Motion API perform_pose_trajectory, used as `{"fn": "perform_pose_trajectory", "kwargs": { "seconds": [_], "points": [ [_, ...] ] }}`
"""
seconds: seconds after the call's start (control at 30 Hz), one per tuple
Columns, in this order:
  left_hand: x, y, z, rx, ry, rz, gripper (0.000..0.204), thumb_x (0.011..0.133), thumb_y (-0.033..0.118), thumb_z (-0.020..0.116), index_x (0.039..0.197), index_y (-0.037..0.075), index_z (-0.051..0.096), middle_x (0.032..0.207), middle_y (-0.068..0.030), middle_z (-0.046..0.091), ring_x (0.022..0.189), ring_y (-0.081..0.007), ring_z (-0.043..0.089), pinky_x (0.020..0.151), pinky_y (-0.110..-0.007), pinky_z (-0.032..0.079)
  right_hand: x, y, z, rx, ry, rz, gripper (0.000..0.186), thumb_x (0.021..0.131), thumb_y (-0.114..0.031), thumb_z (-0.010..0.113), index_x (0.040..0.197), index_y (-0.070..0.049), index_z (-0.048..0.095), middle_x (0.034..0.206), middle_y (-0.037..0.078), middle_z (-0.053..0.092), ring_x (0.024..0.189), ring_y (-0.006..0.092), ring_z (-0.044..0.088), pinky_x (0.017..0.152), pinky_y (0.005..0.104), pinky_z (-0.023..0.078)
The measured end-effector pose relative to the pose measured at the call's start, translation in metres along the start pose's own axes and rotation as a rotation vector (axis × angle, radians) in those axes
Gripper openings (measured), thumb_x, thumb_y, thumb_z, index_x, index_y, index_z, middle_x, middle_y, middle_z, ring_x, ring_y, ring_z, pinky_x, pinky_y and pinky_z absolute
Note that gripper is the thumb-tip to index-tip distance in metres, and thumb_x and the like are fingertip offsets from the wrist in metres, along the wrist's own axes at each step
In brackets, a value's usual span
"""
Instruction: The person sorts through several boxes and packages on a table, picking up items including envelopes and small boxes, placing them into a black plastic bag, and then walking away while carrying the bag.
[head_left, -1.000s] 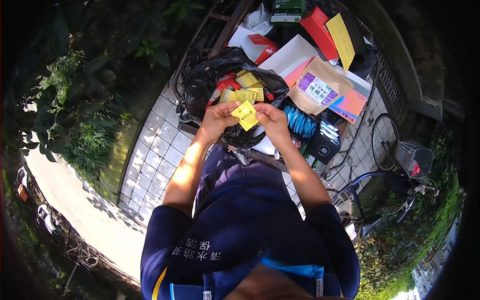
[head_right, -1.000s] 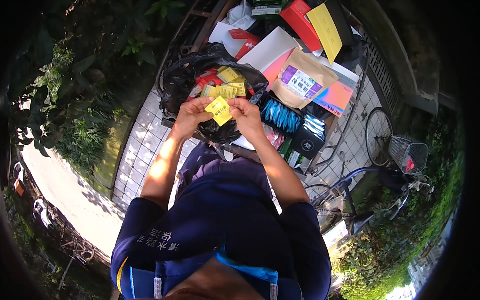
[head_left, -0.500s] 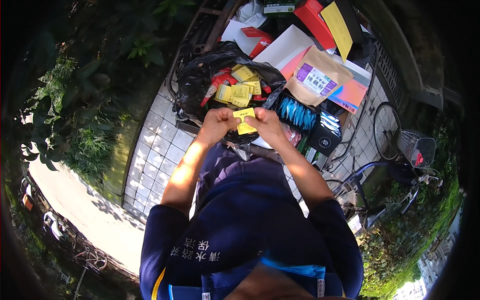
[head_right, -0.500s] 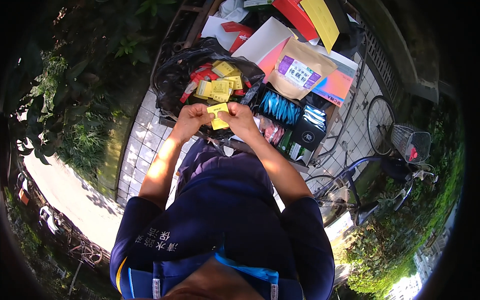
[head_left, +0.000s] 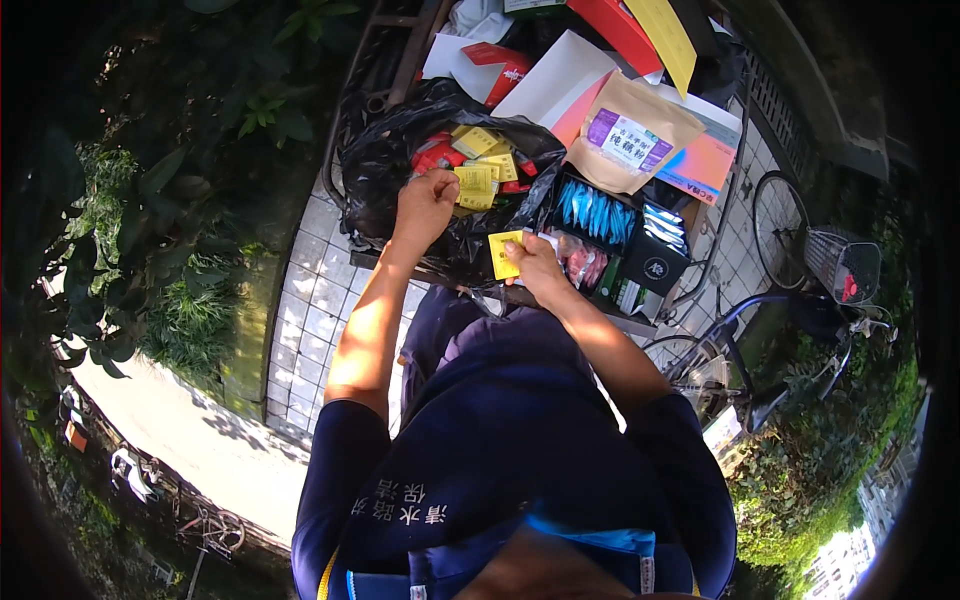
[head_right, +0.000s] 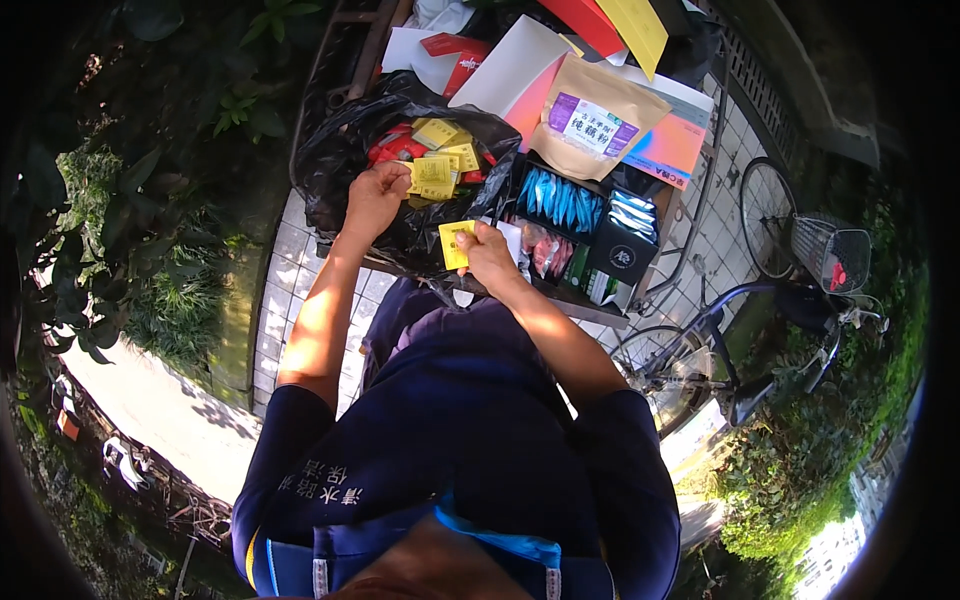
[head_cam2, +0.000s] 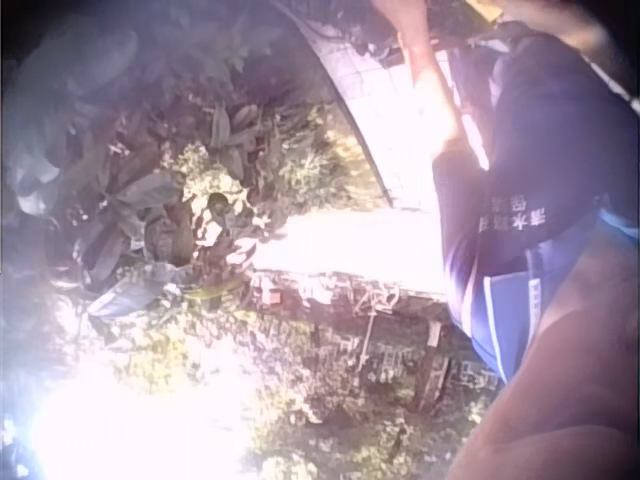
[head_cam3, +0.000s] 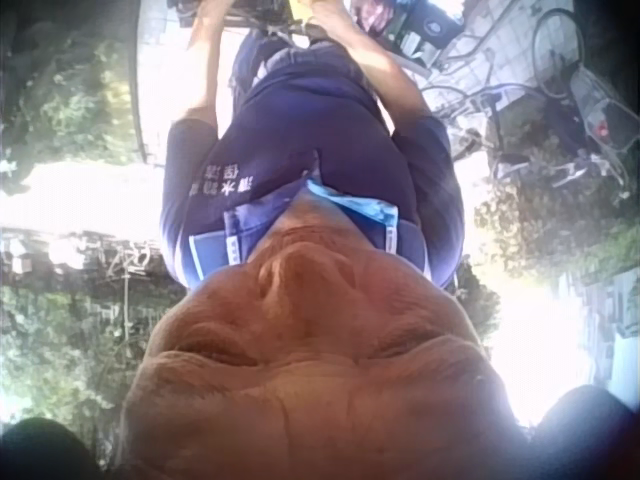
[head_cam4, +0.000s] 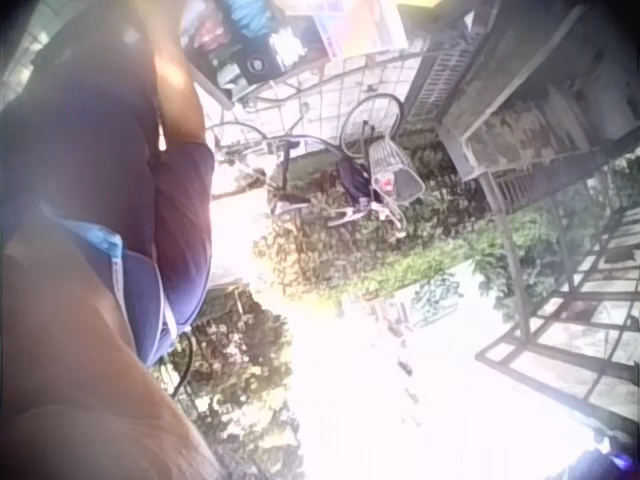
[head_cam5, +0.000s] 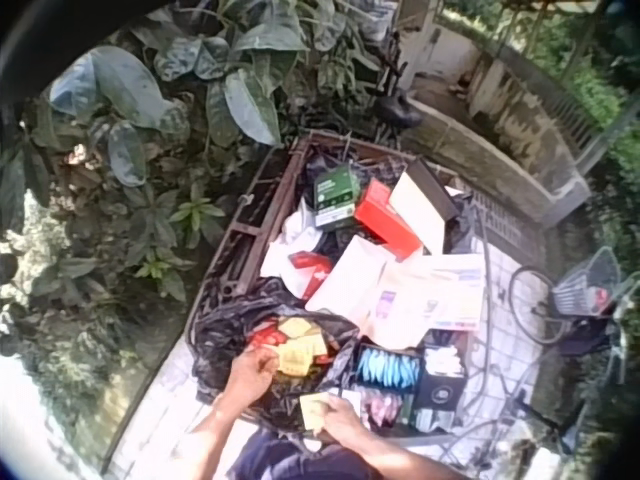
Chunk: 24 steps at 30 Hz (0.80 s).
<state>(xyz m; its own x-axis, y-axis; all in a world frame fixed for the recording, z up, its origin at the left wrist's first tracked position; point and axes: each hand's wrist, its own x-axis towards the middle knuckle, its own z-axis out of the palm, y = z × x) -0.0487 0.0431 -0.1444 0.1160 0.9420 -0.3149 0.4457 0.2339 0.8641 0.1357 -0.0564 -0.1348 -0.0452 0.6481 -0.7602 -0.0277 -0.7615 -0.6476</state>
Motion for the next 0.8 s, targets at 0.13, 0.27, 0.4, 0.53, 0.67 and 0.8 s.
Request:
{"fn": "perform_pose_trajectory", "kwargs": {
  "seconds": [0.13, 0.27, 0.4, 0.53, 0.67, 0.8],
  "points": [
    [0.009, 0.006, 0.019, -0.019, -0.132, 0.015, 0.013, 0.085, 0.007, 0.06, 0.093, -0.002, 0.063, 0.074, -0.0067, 0.066, 0.067, -0.0094, 0.059, 0.065, -0.024, 0.048, 0.001, -0.005, -0.01, 0.143, 0.065, -0.028, 0.015, 0.093, -0.006, 0.051, 0.102, 0.004, 0.054, 0.087, 0.01, 0.062, 0.07, 0.0168, 0.063, 0.054, 0.0269, 0.054],
    [-0.022, 0.013, 0.036, -0.334, -0.402, -0.237, 0.016, 0.088, 0.017, 0.065, 0.092, 0.001, 0.064, 0.08, 0.0019, 0.063, 0.071, -0.0052, 0.056, 0.065, -0.021, 0.046, 0.003, -0.015, -0.011, 0.258, 0.109, -0.161, 0.015, 0.09, 0.001, 0.052, 0.103, 0.008, 0.054, 0.094, 0.012, 0.063, 0.079, 0.0186, 0.065, 0.064, 0.0285, 0.058],
    [-0.042, 0.023, 0.038, -0.499, -0.399, -0.275, 0.011, 0.086, 0.008, 0.066, 0.093, 0.0, 0.063, 0.084, 0.0003, 0.064, 0.075, -0.005, 0.057, 0.07, -0.021, 0.047, 0.005, -0.017, -0.013, 0.189, 0.038, -0.171, 0.014, 0.09, -0.004, 0.056, 0.1, 0.006, 0.056, 0.089, 0.008, 0.062, 0.075, 0.0128, 0.062, 0.062, 0.0245, 0.055],
    [-0.047, 0.029, 0.032, -0.729, -0.339, -0.342, 0.012, 0.081, 0.001, 0.07, 0.089, 0.001, 0.061, 0.086, -0.0031, 0.066, 0.079, -0.0077, 0.06, 0.074, -0.023, 0.05, 0.001, -0.024, -0.016, 0.053, -0.022, -0.272, 0.015, 0.093, -0.013, 0.055, 0.097, 0.001, 0.06, 0.08, 0.003, 0.061, 0.067, 0.0072, 0.055, 0.058, 0.0219, 0.047],
    [-0.053, 0.038, 0.027, -0.756, -0.283, -0.31, 0.018, 0.077, -0.003, 0.073, 0.087, 0.003, 0.059, 0.087, -0.0041, 0.067, 0.078, -0.0092, 0.061, 0.074, -0.025, 0.051, -0.011, -0.047, -0.01, -0.005, -0.039, -0.282, 0.015, 0.094, -0.013, 0.052, 0.097, 0.0, 0.059, 0.078, 0.002, 0.06, 0.065, 0.0076, 0.054, 0.056, 0.022, 0.047],
    [-0.058, 0.044, 0.017, -0.742, -0.405, -0.214, 0.017, 0.076, -0.002, 0.073, 0.084, 0.004, 0.059, 0.084, -0.0038, 0.066, 0.075, -0.0087, 0.06, 0.07, -0.025, 0.05, -0.015, -0.045, -0.009, 0.081, -0.166, -0.117, 0.017, 0.096, -0.013, 0.048, 0.099, 0.0, 0.058, 0.081, 0.003, 0.058, 0.064, 0.0088, 0.051, 0.056, 0.0232, 0.044]
  ]
}}
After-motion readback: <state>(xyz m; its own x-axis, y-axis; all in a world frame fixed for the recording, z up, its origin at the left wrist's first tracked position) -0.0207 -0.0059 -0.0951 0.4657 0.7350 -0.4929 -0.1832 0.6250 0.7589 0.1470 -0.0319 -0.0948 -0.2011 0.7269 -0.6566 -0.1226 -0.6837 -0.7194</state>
